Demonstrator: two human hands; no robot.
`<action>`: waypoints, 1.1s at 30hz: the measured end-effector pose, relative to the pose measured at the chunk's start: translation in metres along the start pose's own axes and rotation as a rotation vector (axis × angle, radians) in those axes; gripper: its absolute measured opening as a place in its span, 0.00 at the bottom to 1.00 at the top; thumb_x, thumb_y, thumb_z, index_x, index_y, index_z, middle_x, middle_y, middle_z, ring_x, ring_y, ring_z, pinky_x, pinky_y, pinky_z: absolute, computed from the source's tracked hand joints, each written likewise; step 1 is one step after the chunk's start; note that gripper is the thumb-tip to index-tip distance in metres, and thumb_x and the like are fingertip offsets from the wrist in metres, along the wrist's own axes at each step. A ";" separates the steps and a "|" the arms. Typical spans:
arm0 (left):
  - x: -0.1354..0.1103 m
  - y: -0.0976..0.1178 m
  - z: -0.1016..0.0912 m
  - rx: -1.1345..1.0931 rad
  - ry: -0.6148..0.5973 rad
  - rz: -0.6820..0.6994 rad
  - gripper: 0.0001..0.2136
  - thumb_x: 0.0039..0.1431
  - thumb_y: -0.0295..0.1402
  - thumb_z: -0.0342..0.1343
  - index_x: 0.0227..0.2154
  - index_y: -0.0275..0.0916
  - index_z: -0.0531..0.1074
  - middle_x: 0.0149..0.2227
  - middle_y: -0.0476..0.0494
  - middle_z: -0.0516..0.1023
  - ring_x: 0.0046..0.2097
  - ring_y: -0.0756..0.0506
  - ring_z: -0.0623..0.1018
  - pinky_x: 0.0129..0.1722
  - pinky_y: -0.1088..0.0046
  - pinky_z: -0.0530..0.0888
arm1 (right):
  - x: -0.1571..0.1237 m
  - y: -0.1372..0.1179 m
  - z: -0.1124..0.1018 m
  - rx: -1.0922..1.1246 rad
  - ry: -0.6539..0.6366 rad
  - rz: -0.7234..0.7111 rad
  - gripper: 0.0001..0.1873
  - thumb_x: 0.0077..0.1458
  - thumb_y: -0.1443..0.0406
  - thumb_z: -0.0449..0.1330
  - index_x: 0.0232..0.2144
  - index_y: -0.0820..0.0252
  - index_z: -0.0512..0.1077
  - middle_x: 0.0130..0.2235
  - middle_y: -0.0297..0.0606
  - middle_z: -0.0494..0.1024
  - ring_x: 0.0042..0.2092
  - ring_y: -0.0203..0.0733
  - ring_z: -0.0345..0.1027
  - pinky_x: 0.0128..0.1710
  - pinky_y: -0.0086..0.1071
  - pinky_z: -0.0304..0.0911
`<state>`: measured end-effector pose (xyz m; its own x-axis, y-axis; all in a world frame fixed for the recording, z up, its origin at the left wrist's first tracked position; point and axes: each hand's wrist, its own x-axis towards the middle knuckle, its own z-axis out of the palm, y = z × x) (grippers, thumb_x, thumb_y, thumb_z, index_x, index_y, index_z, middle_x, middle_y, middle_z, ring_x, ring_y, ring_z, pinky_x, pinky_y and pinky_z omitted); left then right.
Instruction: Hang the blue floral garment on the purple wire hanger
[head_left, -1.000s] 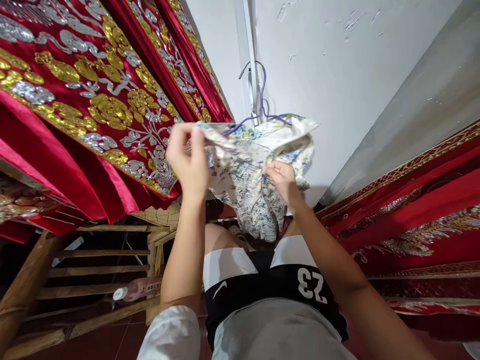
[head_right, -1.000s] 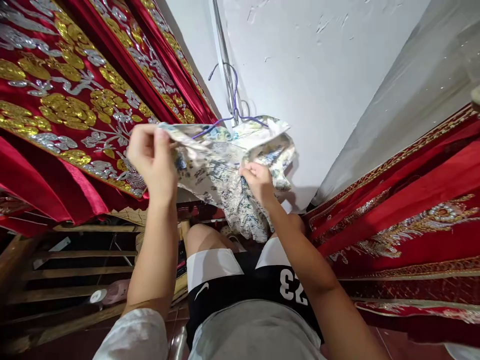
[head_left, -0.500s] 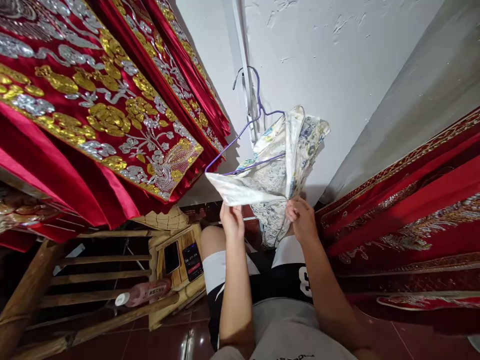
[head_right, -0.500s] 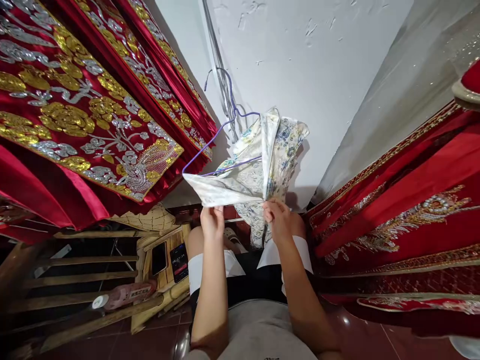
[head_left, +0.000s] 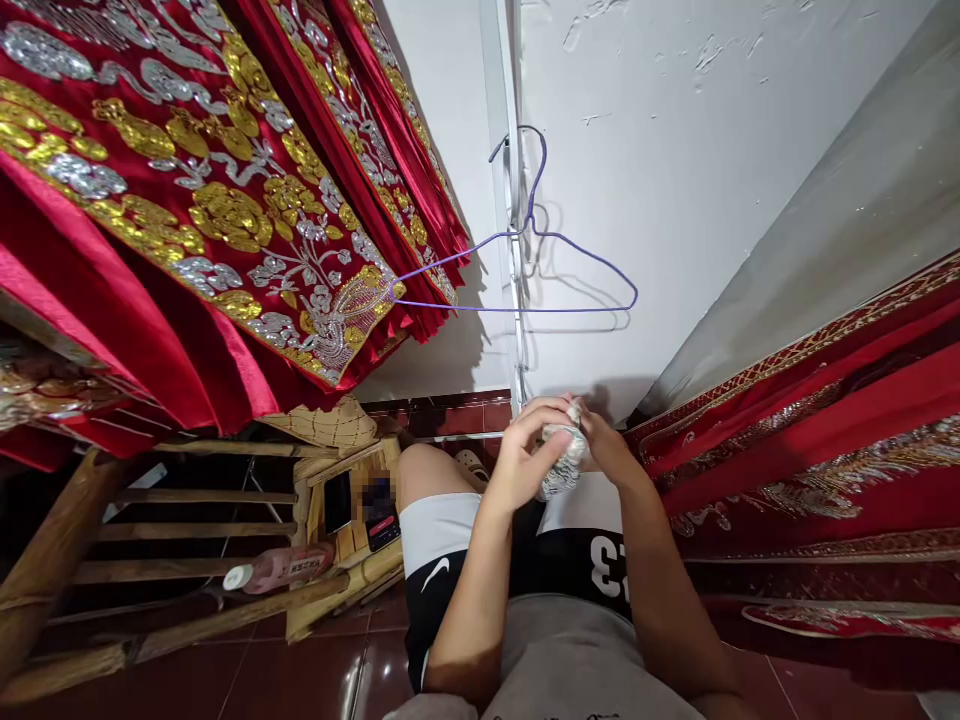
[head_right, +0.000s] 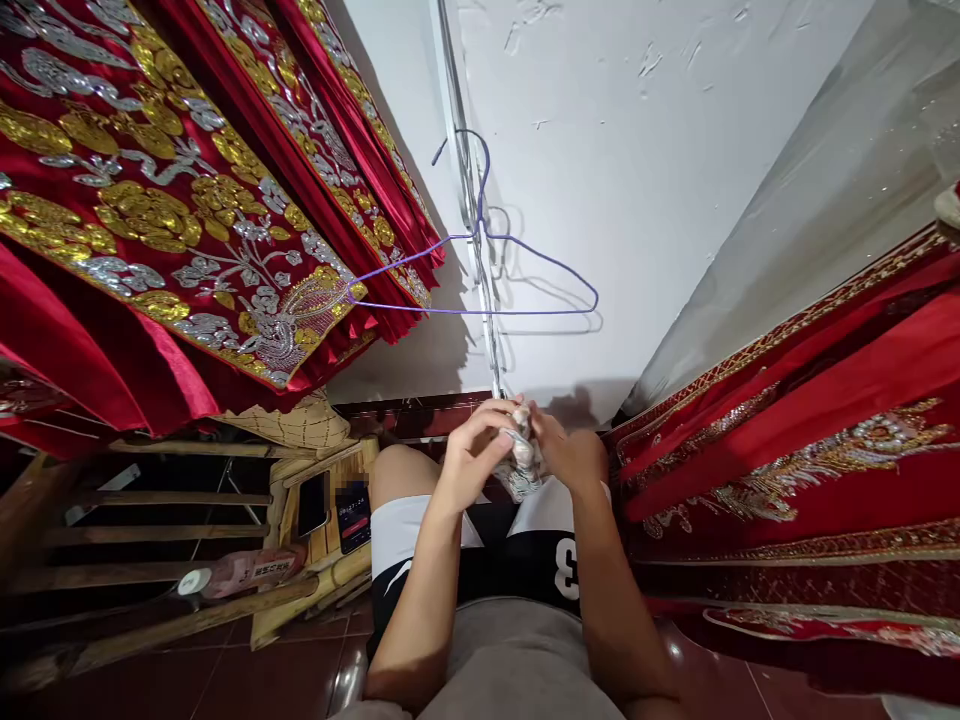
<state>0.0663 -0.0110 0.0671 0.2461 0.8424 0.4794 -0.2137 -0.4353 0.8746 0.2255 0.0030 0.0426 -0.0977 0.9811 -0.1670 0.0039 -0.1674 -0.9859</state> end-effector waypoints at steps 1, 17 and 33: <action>-0.001 0.004 0.004 0.075 -0.020 0.034 0.06 0.67 0.37 0.59 0.37 0.41 0.76 0.48 0.39 0.78 0.59 0.39 0.76 0.63 0.56 0.69 | 0.002 -0.004 0.007 0.111 -0.040 0.054 0.28 0.53 0.38 0.59 0.34 0.54 0.74 0.30 0.39 0.75 0.43 0.53 0.71 0.43 0.43 0.66; 0.006 -0.003 -0.109 0.604 -0.637 -0.491 0.21 0.54 0.47 0.67 0.43 0.37 0.76 0.41 0.44 0.82 0.42 0.40 0.79 0.44 0.67 0.75 | 0.034 -0.091 0.014 -0.278 -0.510 -0.177 0.06 0.39 0.70 0.64 0.25 0.59 0.73 0.28 0.32 0.74 0.32 0.38 0.66 0.33 0.31 0.61; 0.019 0.070 -0.150 1.549 -0.498 -0.304 0.15 0.66 0.35 0.45 0.31 0.40 0.76 0.33 0.39 0.81 0.48 0.36 0.79 0.65 0.46 0.60 | 0.127 -0.079 -0.025 -0.476 0.087 -0.561 0.21 0.48 0.69 0.53 0.43 0.58 0.78 0.43 0.40 0.82 0.44 0.49 0.73 0.45 0.40 0.67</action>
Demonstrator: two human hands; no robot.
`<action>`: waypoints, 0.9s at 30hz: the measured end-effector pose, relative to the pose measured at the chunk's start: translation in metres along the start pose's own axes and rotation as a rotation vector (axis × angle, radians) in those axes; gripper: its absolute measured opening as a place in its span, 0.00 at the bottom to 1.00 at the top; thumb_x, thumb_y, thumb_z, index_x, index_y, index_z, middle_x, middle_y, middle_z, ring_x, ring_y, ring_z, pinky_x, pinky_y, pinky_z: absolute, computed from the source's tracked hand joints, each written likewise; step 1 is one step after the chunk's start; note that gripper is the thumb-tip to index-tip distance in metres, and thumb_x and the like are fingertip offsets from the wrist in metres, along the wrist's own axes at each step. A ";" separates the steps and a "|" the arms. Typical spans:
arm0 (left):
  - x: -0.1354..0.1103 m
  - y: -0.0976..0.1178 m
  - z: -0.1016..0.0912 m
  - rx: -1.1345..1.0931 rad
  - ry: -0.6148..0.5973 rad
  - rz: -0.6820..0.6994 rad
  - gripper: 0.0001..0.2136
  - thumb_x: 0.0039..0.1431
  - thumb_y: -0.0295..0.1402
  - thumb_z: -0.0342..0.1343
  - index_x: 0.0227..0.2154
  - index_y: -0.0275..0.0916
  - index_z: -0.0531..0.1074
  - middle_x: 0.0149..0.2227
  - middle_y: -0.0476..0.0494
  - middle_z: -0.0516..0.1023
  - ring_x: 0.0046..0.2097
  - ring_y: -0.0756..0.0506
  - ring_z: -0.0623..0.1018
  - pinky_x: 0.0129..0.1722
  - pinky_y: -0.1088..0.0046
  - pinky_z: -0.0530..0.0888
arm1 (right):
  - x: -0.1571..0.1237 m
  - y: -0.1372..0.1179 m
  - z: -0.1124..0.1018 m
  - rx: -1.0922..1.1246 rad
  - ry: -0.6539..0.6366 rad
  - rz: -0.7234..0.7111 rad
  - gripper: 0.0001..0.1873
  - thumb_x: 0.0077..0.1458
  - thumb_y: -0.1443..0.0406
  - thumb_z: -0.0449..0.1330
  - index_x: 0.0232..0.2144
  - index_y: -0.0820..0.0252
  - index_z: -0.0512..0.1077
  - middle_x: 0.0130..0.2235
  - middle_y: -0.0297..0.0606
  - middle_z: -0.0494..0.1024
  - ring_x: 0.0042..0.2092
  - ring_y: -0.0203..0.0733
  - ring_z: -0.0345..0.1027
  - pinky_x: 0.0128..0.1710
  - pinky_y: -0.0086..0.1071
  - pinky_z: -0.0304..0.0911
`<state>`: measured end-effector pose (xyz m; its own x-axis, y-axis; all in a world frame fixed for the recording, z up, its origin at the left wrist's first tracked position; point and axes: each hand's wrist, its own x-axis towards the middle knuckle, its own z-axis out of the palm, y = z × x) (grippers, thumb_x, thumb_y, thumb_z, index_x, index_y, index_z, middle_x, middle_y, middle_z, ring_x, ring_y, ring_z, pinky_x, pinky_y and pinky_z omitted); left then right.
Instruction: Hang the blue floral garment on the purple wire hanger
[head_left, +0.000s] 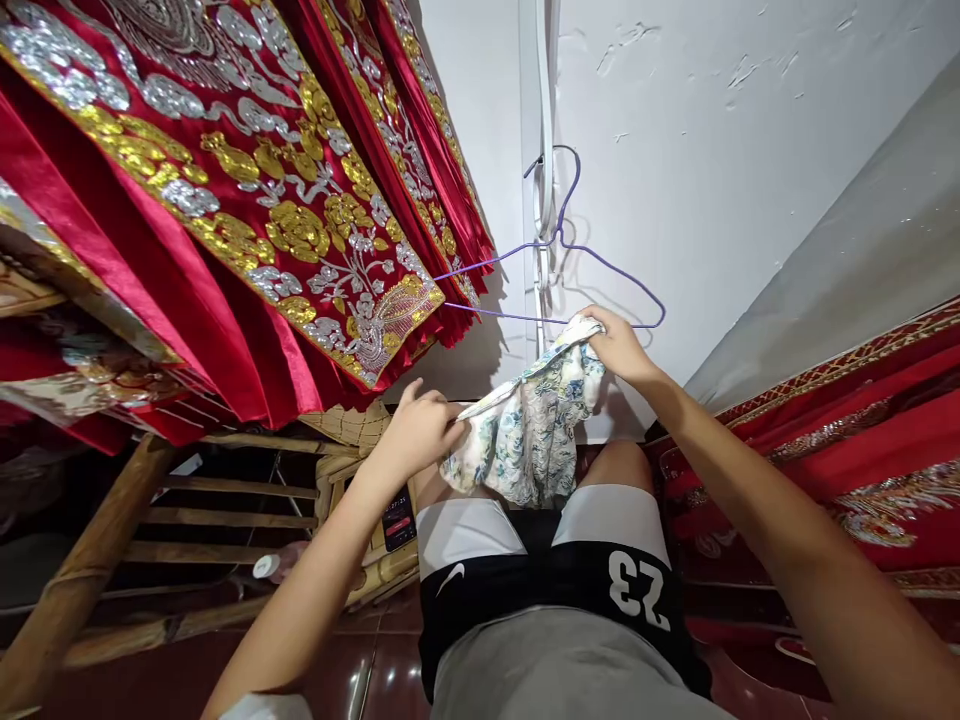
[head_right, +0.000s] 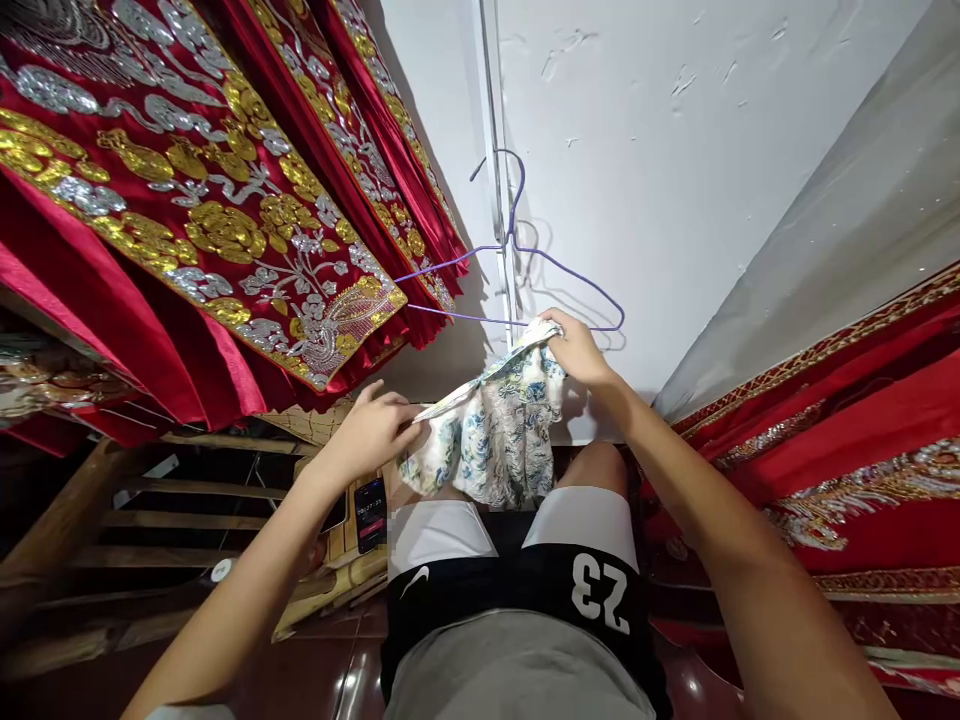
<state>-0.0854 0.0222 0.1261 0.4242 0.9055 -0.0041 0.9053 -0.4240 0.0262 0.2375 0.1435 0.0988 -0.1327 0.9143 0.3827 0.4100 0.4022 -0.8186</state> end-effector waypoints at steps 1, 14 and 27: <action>0.003 -0.002 0.004 0.060 -0.018 -0.051 0.14 0.65 0.34 0.46 0.31 0.39 0.77 0.36 0.36 0.82 0.54 0.33 0.77 0.67 0.43 0.57 | -0.005 -0.001 -0.005 0.004 0.018 0.002 0.20 0.46 0.69 0.54 0.41 0.58 0.79 0.40 0.39 0.82 0.41 0.48 0.73 0.41 0.38 0.67; 0.072 -0.001 -0.037 -0.521 0.748 -0.107 0.13 0.72 0.40 0.42 0.37 0.41 0.68 0.40 0.38 0.78 0.44 0.40 0.78 0.48 0.62 0.72 | -0.051 -0.042 -0.055 0.121 0.181 0.102 0.12 0.37 0.67 0.58 0.28 0.61 0.77 0.26 0.35 0.76 0.31 0.42 0.69 0.28 0.31 0.60; 0.109 -0.006 -0.070 -0.640 0.580 0.140 0.11 0.63 0.35 0.51 0.35 0.38 0.77 0.35 0.45 0.80 0.37 0.45 0.76 0.40 0.69 0.71 | -0.050 -0.035 -0.095 0.002 0.530 0.111 0.40 0.39 0.75 0.64 0.59 0.60 0.70 0.21 0.25 0.71 0.24 0.37 0.62 0.26 0.30 0.56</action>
<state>-0.0457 0.1248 0.1958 0.2946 0.7843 0.5460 0.5856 -0.5997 0.5454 0.3151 0.0789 0.1493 0.3852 0.8016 0.4572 0.3935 0.3055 -0.8671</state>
